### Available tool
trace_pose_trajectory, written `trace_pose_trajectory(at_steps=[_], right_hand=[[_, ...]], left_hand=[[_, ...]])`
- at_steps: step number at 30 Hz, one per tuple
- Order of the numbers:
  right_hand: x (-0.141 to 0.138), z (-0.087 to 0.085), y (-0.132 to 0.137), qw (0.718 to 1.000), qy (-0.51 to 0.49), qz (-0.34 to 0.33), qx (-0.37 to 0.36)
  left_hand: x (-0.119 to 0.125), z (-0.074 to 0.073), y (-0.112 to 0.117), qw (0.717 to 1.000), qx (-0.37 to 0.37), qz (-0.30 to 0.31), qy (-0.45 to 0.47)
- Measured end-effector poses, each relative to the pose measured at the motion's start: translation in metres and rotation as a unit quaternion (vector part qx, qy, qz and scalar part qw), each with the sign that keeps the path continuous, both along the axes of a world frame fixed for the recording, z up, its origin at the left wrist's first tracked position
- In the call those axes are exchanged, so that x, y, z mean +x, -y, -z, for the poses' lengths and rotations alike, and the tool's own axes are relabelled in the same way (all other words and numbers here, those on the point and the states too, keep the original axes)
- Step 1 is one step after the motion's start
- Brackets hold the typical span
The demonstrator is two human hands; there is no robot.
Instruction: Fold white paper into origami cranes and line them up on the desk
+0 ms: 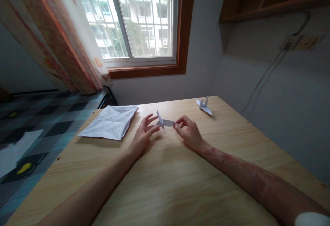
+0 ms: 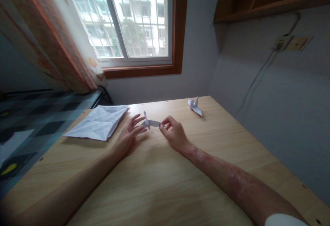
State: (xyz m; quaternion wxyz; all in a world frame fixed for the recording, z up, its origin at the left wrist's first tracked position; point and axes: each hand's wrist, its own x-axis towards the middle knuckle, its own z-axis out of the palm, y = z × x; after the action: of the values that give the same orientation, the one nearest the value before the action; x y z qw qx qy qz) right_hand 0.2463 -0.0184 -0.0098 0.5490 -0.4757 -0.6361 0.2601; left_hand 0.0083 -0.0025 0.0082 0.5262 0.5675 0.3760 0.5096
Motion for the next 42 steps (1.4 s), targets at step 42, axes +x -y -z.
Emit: trace_pose_trajectory(at_steps=[42], right_hand=[[0.065, 0.004, -0.051, 0.991, -0.081, -0.058, -0.092]], left_hand=[[-0.011, 0.004, -0.006, 0.934, 0.113, -0.157, -0.301]])
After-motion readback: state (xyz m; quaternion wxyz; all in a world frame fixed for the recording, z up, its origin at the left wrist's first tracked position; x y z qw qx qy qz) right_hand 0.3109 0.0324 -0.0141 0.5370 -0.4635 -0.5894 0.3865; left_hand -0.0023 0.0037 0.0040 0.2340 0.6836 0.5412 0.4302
